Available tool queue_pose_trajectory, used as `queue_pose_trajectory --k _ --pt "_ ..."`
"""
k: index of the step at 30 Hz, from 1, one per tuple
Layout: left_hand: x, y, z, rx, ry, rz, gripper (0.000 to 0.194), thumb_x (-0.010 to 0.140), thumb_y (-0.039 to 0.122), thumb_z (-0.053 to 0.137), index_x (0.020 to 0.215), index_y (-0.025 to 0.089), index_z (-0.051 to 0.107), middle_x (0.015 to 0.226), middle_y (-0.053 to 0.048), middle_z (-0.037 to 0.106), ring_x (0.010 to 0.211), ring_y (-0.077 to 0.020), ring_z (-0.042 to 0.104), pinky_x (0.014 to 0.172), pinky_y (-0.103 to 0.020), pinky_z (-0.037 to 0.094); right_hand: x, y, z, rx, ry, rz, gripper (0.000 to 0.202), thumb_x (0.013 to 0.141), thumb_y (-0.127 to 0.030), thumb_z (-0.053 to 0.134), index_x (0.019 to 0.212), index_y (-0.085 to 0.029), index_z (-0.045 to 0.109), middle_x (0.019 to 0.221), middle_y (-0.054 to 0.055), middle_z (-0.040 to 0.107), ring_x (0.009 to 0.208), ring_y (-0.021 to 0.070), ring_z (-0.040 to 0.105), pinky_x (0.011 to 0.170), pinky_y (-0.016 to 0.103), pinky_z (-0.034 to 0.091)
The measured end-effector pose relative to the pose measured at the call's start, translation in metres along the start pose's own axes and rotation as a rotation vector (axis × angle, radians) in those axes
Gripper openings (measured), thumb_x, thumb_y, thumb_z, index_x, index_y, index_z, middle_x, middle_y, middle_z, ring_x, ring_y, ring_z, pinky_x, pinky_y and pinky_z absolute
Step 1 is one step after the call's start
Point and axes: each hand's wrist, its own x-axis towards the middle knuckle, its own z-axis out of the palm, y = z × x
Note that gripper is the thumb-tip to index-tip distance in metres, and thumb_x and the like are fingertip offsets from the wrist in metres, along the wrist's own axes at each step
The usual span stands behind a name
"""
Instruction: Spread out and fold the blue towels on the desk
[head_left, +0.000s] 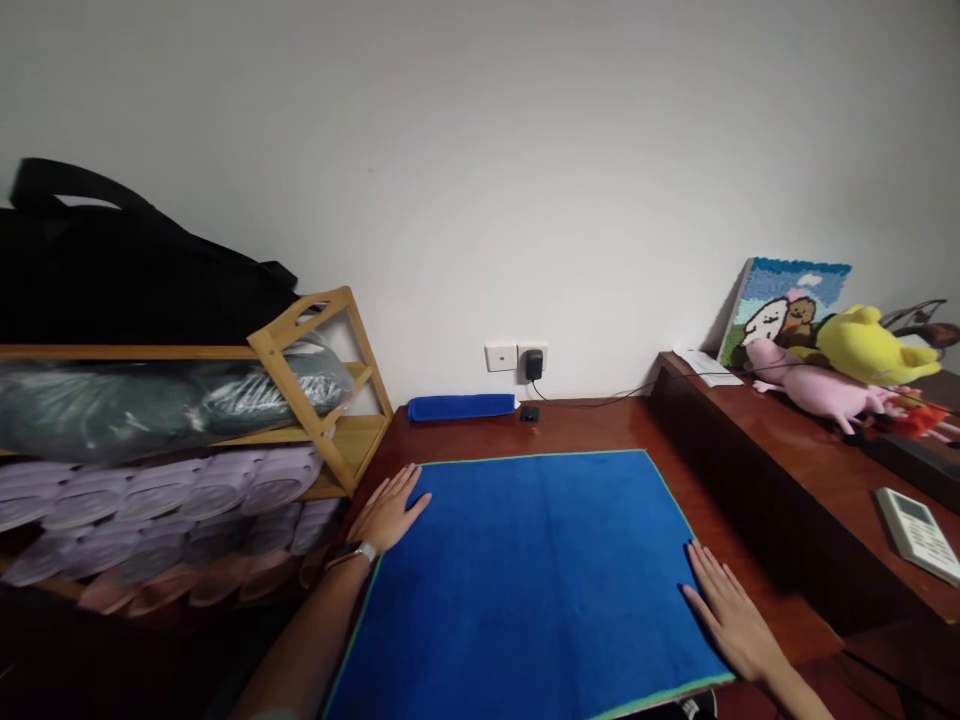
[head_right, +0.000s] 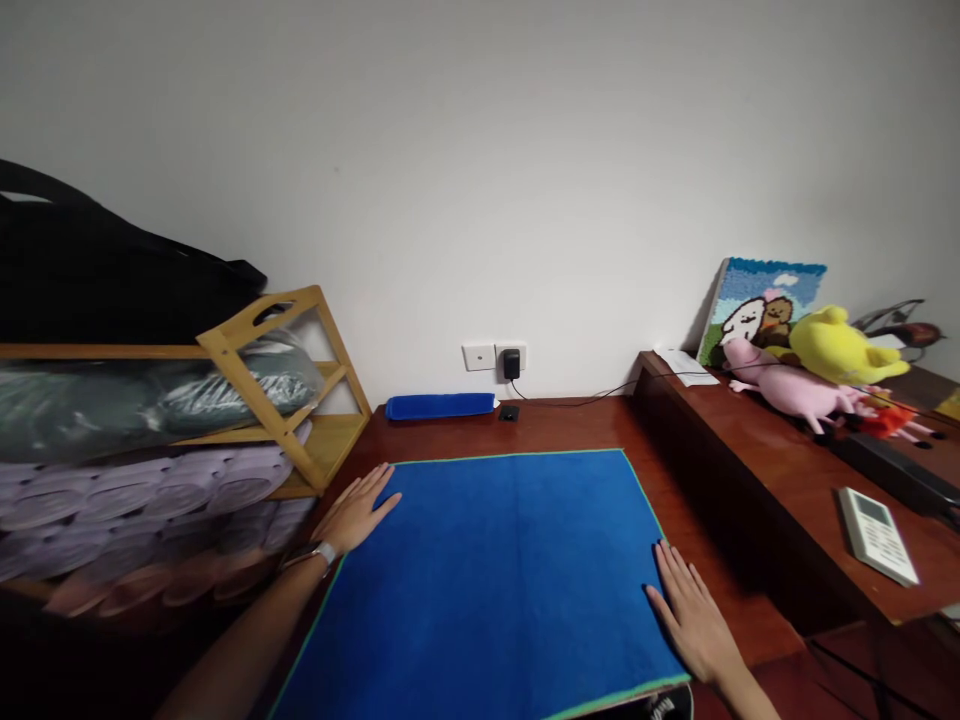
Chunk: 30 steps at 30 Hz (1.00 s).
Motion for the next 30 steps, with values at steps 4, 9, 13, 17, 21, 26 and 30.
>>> queue_pose_trajectory --k 4,9,13,17,21,26,30 --pt "-0.001 -0.001 0.000 0.008 -0.014 0.005 0.073 0.098 0.060 0.036 0.157 0.018 0.039 0.164 -0.011 0.038 0.153 -0.0239 0.031 0.125 -0.045 0.024 0.017 0.003 -0.018 -0.009 -0.028 0.015 0.070 0.096 -0.070 0.032 0.152 -0.032 0.047 0.158 0.001 0.047 0.145 0.0280 0.044 0.121 0.050 0.037" --pt "-0.002 -0.003 0.000 0.019 0.004 0.017 0.071 0.098 0.059 0.037 0.157 0.020 0.040 0.163 -0.010 0.039 0.152 -0.0236 0.033 0.125 -0.045 0.025 0.099 0.003 -0.047 0.068 0.062 -0.035 0.061 0.099 -0.058 0.028 0.138 -0.026 0.063 0.141 0.008 0.064 0.129 0.0263 0.060 0.116 0.044 0.043" --pt "-0.002 -0.006 -0.001 0.021 -0.019 0.013 0.072 0.098 0.060 0.037 0.158 0.019 0.039 0.164 -0.009 0.038 0.152 -0.0240 0.033 0.125 -0.046 0.026 0.186 -0.001 -0.050 0.128 0.103 0.016 0.054 0.098 -0.046 0.033 0.131 -0.021 0.068 0.131 0.012 0.068 0.122 0.0248 0.063 0.111 0.039 0.046" --pt "-0.002 -0.015 0.001 0.025 -0.009 0.031 0.070 0.097 0.059 0.040 0.158 0.025 0.039 0.163 -0.006 0.040 0.150 -0.0252 0.037 0.124 -0.047 0.030 0.240 -0.002 -0.032 0.156 0.130 0.085 0.051 0.096 -0.046 0.041 0.128 -0.019 0.070 0.116 0.013 0.071 0.108 0.0251 0.068 0.100 0.038 0.051" --pt "-0.002 -0.027 0.007 0.019 -0.001 0.058 0.067 0.097 0.058 0.042 0.157 0.029 0.040 0.162 -0.005 0.042 0.148 -0.0265 0.040 0.122 -0.048 0.033 0.254 0.000 -0.010 0.214 0.200 0.170 0.051 0.097 -0.055 0.040 0.128 -0.026 0.070 0.121 0.010 0.070 0.112 0.0263 0.065 0.098 0.040 0.051" --pt "-0.001 -0.035 0.003 -0.083 -0.014 0.044 0.069 0.095 0.061 0.044 0.157 0.031 0.039 0.162 -0.003 0.043 0.148 -0.0287 0.042 0.124 -0.053 0.030 0.264 0.011 -0.002 0.308 0.182 0.225 0.042 0.094 -0.056 0.050 0.117 -0.031 0.074 0.117 0.005 0.072 0.104 0.0222 0.068 0.090 0.033 0.053" --pt "0.011 -0.018 -0.022 -0.257 0.052 -0.158 0.067 0.096 0.061 0.035 0.152 0.026 0.046 0.149 -0.006 0.060 0.137 -0.0298 0.055 0.115 -0.051 0.045 0.273 0.018 -0.005 0.354 0.120 0.236 0.033 0.086 -0.053 0.064 0.110 -0.033 0.076 0.115 0.003 0.073 0.105 0.0223 0.068 0.088 0.032 0.052"
